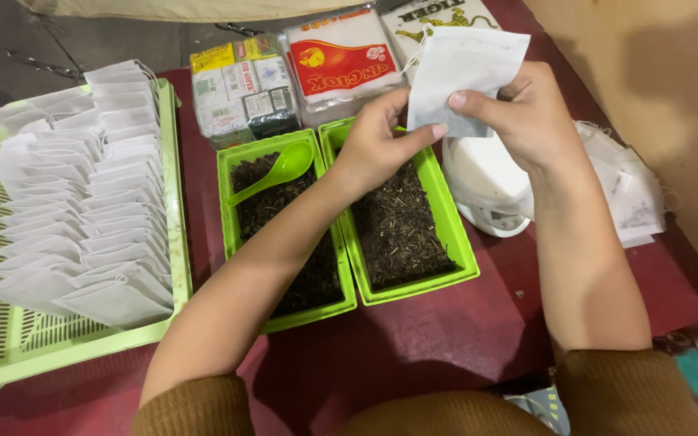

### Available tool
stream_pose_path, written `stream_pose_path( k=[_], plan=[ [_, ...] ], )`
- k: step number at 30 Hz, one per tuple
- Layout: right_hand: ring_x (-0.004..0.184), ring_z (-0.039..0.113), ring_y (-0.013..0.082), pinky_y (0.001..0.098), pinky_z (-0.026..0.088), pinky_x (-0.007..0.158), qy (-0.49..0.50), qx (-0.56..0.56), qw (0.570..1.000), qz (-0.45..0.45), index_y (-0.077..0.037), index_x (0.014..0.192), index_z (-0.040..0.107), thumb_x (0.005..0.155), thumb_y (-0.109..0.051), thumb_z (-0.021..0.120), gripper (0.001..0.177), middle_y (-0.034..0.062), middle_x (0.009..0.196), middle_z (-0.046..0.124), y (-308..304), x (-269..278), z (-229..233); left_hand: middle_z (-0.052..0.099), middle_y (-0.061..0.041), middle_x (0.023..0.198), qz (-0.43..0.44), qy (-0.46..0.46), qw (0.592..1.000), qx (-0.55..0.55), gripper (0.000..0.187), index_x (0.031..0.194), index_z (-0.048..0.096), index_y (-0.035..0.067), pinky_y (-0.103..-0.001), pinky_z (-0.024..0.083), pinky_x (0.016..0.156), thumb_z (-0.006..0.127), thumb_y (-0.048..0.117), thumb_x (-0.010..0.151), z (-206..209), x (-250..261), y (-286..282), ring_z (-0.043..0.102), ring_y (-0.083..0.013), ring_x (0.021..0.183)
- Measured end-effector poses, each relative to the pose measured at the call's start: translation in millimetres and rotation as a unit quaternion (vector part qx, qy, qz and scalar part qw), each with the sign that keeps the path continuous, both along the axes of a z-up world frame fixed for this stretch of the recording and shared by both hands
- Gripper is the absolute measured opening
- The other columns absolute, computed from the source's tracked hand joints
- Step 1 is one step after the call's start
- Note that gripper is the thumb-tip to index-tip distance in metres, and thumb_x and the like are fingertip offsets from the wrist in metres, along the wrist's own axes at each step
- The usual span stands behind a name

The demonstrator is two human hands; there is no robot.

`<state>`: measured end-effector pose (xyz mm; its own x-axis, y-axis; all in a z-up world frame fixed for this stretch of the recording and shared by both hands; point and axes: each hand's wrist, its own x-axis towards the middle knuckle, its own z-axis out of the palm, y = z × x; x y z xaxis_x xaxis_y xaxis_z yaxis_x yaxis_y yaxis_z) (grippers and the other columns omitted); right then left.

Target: The person scoops loose tea leaves from a container using a spoon and fills white tea bags before placing them in a basket.

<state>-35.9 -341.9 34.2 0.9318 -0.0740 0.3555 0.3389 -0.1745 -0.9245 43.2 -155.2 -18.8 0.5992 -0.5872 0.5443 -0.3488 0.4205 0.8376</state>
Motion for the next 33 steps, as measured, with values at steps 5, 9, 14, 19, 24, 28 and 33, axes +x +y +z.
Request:
stream_pose_path(
  k=[5, 9, 14, 19, 24, 28, 33],
  plan=[
    [0.105, 0.065, 0.0086, 0.0245, 0.056, 0.092, 0.002, -0.071, 0.997, -0.008, -0.008, 0.114, 0.069, 0.091, -0.009, 0.081, 0.026, 0.0012, 0.115, 0.072, -3, -7, 4, 0.073, -0.009, 0.12, 0.0, 0.022, 1.0, 0.018, 0.036, 0.122, 0.067, 0.003, -0.031, 0.057, 0.099, 0.08, 0.018, 0.091, 4, -4, 6, 0.069, -0.0184, 0.11],
    [0.099, 0.058, 0.0034, 0.0238, 0.051, 0.084, 0.024, -0.165, 0.986, -0.01, -0.01, 0.101, 0.068, 0.092, -0.009, 0.083, 0.017, -0.0059, 0.104, 0.069, -5, -14, 12, 0.075, -0.009, 0.114, 0.005, 0.048, 0.998, 0.05, 0.034, 0.117, 0.068, 0.004, -0.03, 0.059, 0.094, 0.079, 0.019, 0.089, 4, -9, 10, 0.071, -0.0172, 0.103],
    [0.09, 0.057, 0.0041, 0.0235, 0.048, 0.074, 0.057, -0.214, 0.975, -0.03, -0.01, 0.1, 0.069, 0.095, -0.014, 0.08, 0.013, -0.0052, 0.096, 0.067, -3, -23, 21, 0.075, -0.007, 0.111, 0.027, 0.053, 0.997, 0.052, 0.032, 0.115, 0.068, 0.004, -0.029, 0.058, 0.092, 0.079, 0.021, 0.089, 6, -11, 12, 0.07, -0.0163, 0.102],
    [0.102, 0.06, 0.0121, 0.0297, 0.052, 0.087, 0.0, -0.242, 0.97, -0.014, -0.003, 0.121, 0.067, 0.102, -0.013, 0.071, 0.023, 0.0027, 0.111, 0.069, -5, -25, 25, 0.071, -0.001, 0.097, 0.044, 0.019, 0.996, 0.081, 0.026, 0.106, 0.07, 0.008, -0.024, 0.05, 0.073, 0.076, 0.028, 0.091, 13, -13, 12, 0.063, -0.0103, 0.085],
    [0.113, 0.064, 0.0174, 0.0312, 0.054, 0.098, -0.036, -0.179, 0.983, 0.009, 0.002, 0.12, 0.067, 0.1, -0.005, 0.071, 0.021, 0.0112, 0.123, 0.07, -3, -27, 27, 0.066, -0.014, 0.137, 0.04, -0.013, 0.996, 0.075, 0.059, 0.141, 0.051, 0.002, -0.041, 0.053, 0.116, 0.078, 0.014, 0.09, 19, -16, 12, 0.064, -0.027, 0.128],
    [0.112, 0.063, 0.0136, 0.0291, 0.054, 0.1, -0.033, -0.158, 0.987, -0.006, 0.002, 0.116, 0.07, 0.098, -0.003, 0.075, 0.02, 0.0101, 0.123, 0.071, 0, -24, 26, 0.07, -0.013, 0.13, 0.01, 0.009, 0.999, 0.045, 0.041, 0.129, 0.063, 0.002, -0.037, 0.058, 0.107, 0.072, 0.024, 0.097, 17, -15, 7, 0.068, -0.0242, 0.121],
    [0.113, 0.063, 0.0144, 0.0302, 0.055, 0.102, 0.024, -0.12, 0.992, 0.037, 0.001, 0.125, 0.064, 0.088, 0.0, 0.078, 0.04, 0.0089, 0.127, 0.069, -9, -15, 17, 0.067, -0.015, 0.132, 0.028, 0.015, 0.999, -0.006, 0.038, 0.131, 0.058, 0.001, -0.041, 0.054, 0.111, 0.071, 0.017, 0.098, 4, -5, -5, 0.065, -0.0281, 0.125]
  ],
)
